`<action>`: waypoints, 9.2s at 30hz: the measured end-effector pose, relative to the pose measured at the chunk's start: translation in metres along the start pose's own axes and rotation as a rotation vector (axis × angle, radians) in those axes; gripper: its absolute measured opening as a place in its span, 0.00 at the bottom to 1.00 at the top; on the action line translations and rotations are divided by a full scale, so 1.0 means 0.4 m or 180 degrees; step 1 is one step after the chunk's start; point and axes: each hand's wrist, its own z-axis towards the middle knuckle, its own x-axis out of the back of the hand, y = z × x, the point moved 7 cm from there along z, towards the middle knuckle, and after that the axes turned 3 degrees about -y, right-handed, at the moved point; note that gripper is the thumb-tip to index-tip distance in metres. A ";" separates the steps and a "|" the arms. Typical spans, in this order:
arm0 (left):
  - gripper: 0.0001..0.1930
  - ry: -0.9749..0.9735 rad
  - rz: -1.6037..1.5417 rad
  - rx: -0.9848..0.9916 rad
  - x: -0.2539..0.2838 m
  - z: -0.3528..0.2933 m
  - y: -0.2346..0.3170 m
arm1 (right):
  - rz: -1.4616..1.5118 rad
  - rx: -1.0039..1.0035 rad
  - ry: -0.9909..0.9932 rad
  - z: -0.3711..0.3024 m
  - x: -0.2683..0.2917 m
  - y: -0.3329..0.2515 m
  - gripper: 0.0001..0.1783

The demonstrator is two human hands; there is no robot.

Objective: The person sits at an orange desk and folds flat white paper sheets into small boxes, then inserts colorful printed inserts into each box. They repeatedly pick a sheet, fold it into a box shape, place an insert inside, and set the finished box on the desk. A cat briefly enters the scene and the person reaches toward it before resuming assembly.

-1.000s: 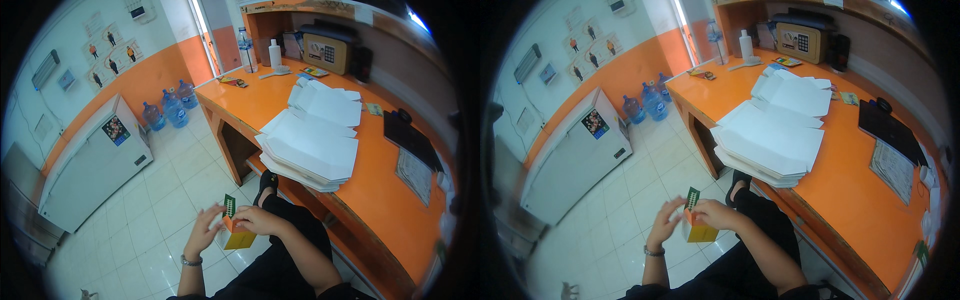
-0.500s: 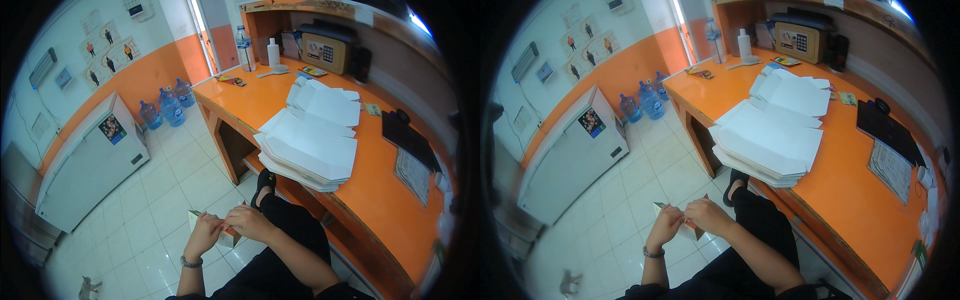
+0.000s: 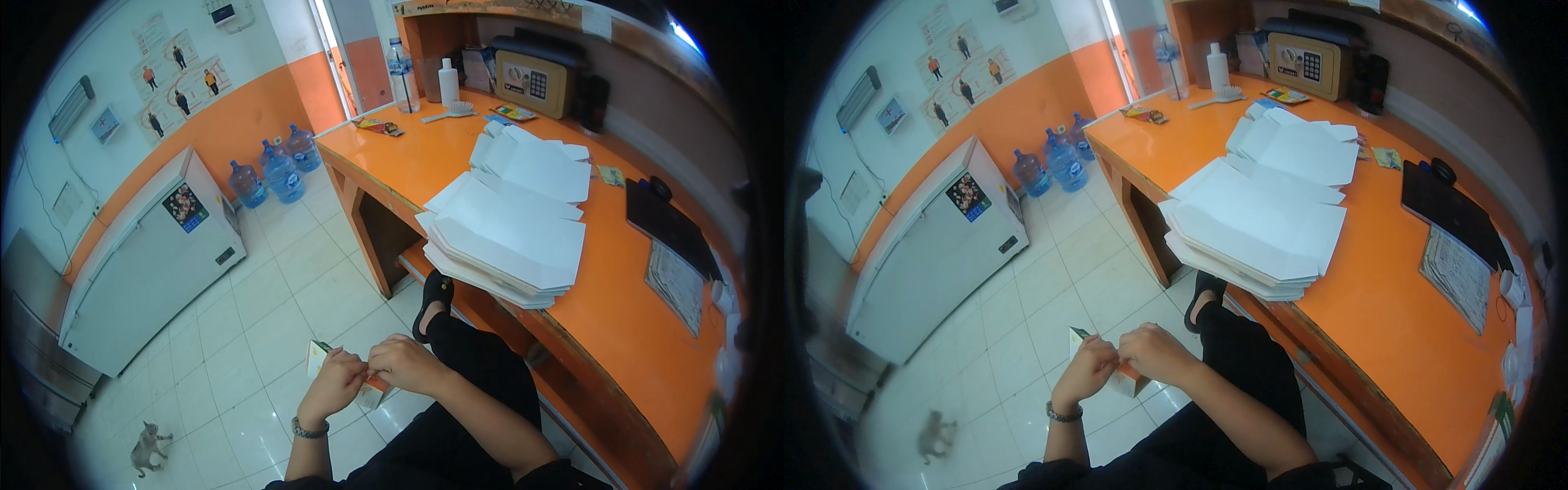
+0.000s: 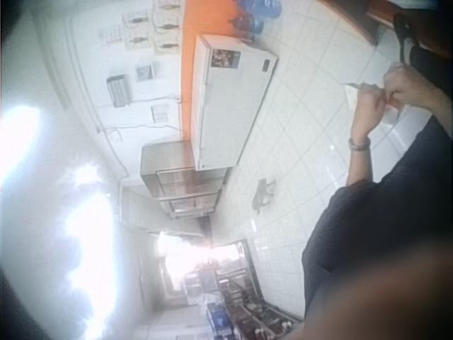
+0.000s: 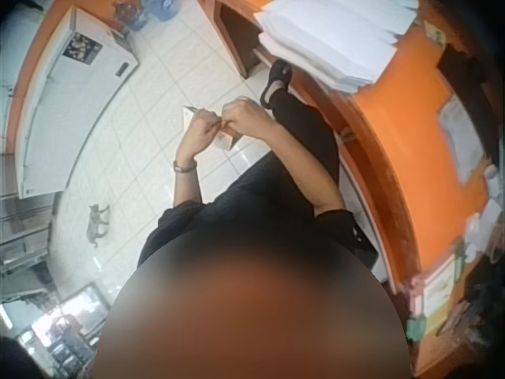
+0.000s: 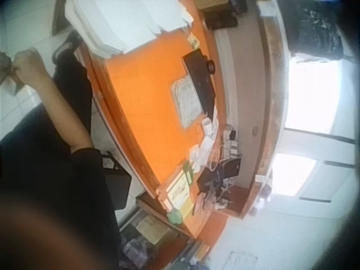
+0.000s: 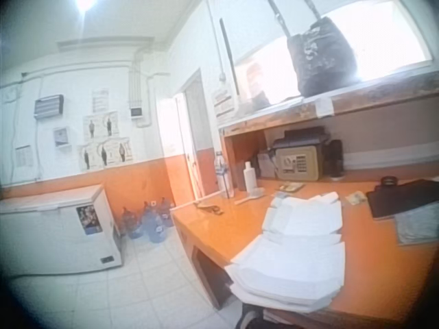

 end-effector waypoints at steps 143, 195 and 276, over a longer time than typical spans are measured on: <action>0.25 0.0482 -0.6234 -0.0871 -0.099 -0.053 0.257 | 0.2584 -0.1043 0.2583 -0.512 0.184 -0.256 0.73; 0.31 0.0909 -0.5379 -0.0182 -0.203 -0.123 0.299 | 0.2809 -0.1697 0.3244 -0.478 0.088 -0.205 0.59; 0.22 -0.4867 -0.0767 -0.1036 -0.089 -0.319 0.296 | -0.1723 -0.2586 -0.0297 -0.132 0.643 -0.070 0.42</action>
